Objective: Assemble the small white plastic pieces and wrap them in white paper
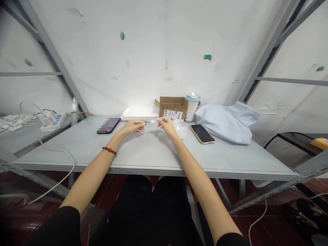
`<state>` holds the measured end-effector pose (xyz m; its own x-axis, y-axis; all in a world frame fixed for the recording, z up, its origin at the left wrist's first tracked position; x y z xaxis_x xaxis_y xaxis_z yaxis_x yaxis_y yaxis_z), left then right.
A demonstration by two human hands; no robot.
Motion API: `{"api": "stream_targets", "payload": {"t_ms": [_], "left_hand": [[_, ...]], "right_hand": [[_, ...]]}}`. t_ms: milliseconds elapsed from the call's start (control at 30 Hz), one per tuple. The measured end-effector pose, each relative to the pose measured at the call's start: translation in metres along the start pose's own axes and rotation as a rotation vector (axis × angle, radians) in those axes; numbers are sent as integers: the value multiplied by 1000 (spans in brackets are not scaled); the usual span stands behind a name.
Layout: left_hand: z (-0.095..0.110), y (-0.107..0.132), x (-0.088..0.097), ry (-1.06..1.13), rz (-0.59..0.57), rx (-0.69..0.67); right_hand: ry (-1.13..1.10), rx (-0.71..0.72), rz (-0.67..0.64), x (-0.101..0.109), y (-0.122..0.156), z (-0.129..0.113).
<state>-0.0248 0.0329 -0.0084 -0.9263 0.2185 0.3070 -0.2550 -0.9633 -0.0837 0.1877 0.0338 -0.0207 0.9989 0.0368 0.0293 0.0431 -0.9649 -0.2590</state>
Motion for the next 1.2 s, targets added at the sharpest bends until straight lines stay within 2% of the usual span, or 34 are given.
{"api": "stream_targets", "payload": {"t_ms": [333,633,1200], "left_hand": [[-1,4,-5,-16,-114,-10],[-3,-1,-4,110,-39,3],[0,-1,-5,141,-48,0]], "right_hand": [[-18,-9,24,-2,2,-1],[-52,-30,5,-3,3,-3],[-73,-33,-20,-3,2,1]]}}
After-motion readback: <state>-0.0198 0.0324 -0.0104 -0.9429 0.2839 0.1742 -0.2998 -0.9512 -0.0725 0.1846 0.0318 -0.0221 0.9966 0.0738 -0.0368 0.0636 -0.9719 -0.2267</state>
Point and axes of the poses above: each hand's wrist, its own y-axis away from the middle knuckle, its own x-axis out of the back of the hand, z = x × y, the point moved 1 cm from there along -y, towards the middle knuckle, and after that the axes turned 1 degree about -x, right-handed, at the moved point
